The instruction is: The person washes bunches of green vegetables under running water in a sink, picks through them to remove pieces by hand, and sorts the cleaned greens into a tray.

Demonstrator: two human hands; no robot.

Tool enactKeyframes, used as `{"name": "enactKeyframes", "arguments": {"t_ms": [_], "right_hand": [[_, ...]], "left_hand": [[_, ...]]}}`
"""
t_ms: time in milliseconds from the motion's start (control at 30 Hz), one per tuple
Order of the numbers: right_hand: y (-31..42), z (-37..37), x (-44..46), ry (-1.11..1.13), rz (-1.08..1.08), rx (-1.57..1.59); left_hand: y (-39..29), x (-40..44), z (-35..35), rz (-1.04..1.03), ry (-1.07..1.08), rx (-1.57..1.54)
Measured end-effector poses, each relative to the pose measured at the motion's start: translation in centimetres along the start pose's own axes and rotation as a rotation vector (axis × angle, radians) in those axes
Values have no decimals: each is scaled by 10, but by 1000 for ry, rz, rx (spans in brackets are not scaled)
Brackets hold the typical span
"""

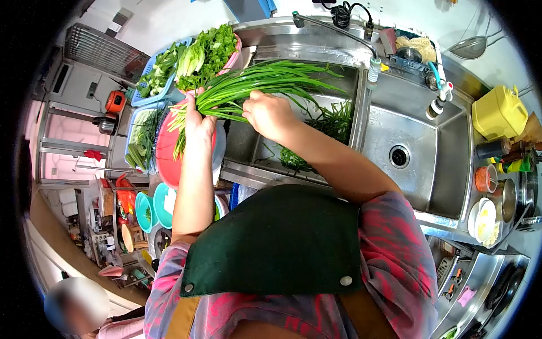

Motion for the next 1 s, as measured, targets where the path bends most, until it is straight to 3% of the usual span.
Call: {"name": "enactKeyframes", "arguments": {"t_ms": [100,167,233,300,400,467,500,567,633,700,833,1000], "right_hand": [[10,6,3,-105,-12,157],[17,13,1,-183,102,246],[24,23,-5,-173,197,300],[24,44,-14,-72,60,227],[-15,39,-50,-105,-13,202],[-48,26,-88,434,-23,-184],[-52,35,-87,431,-25,-188],[-53,61,-76,653,-109,-118],[-35,105,-42,358,-278,-115],[-36,123,-20,7,-233,54],[-41,122,6,-2,-54,-70],[-37,99,19,84,60,-12]], "left_hand": [[-10,7,10,4,38,-17],[-16,10,14,12,149,-61],[-19,10,17,-29,109,-69],[-26,6,17,-88,144,-119],[-33,2,17,-134,161,-151],[-35,2,18,-154,188,-172],[-35,4,19,-151,193,-171],[-36,5,21,-191,225,-125],[-33,1,18,-161,230,-130],[-30,-1,13,-183,284,-70],[-24,-7,10,4,494,-103],[-16,-23,-3,2,466,-35]]}}
Point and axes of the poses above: each hand's wrist, its own x-axis towards the middle knuckle, its own z-axis out of the back of the hand, y = z × x, the point moved 2 cm from there along x, towards the middle knuckle, and after that the axes turned 8 degrees about z, right-handed, at the moved point
